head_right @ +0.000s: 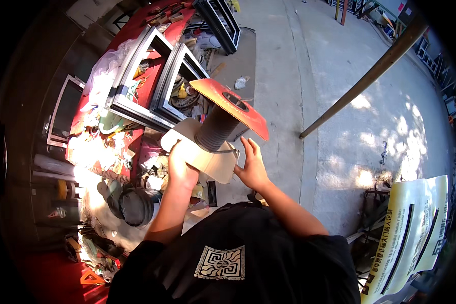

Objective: The person carries window frame components, then picks up a spool of rubber gasket material and uncoils a length of it by hand.

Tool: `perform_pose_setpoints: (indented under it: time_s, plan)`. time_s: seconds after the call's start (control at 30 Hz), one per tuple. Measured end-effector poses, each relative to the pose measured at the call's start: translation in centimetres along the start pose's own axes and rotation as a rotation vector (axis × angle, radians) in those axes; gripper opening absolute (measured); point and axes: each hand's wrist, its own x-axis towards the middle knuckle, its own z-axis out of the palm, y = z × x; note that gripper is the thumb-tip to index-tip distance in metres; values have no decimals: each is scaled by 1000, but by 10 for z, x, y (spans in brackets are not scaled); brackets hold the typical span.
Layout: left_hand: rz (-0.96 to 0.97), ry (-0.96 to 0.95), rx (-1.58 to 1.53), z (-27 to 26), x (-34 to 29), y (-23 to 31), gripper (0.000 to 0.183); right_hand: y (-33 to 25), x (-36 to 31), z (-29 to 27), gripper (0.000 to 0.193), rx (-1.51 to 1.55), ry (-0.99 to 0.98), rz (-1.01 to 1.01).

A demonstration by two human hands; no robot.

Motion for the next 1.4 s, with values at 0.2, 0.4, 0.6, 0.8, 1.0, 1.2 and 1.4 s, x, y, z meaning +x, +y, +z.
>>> perform_pose_setpoints:
  time_s: [0.2, 0.4, 0.6, 0.8, 1.0, 1.2, 1.4]
  plan:
    - [-173, 17, 36, 101, 76, -18, 42, 52, 102, -96, 51, -190, -152, -256]
    - [-87, 38, 159, 156, 174, -32, 49, 75, 174, -137, 20, 111, -248, 77]
    - [278, -53, 835, 173, 315, -42, 53, 14, 265, -189, 21, 297, -253, 145]
    - [392, -687, 1167, 211, 434, 13, 51, -29, 391, -272, 15, 5, 286, 19]
    - [98, -908, 1024, 252, 527, 78, 64, 70, 488, -336, 26, -151, 687, 249]
    - [-249, -367, 98, 221, 635, 40, 57, 141, 537, -338, 27, -311, 490, 470]
    - [-188, 22, 147, 277, 718, 2, 55, 198, 606, -366, 22, -316, 272, 383]
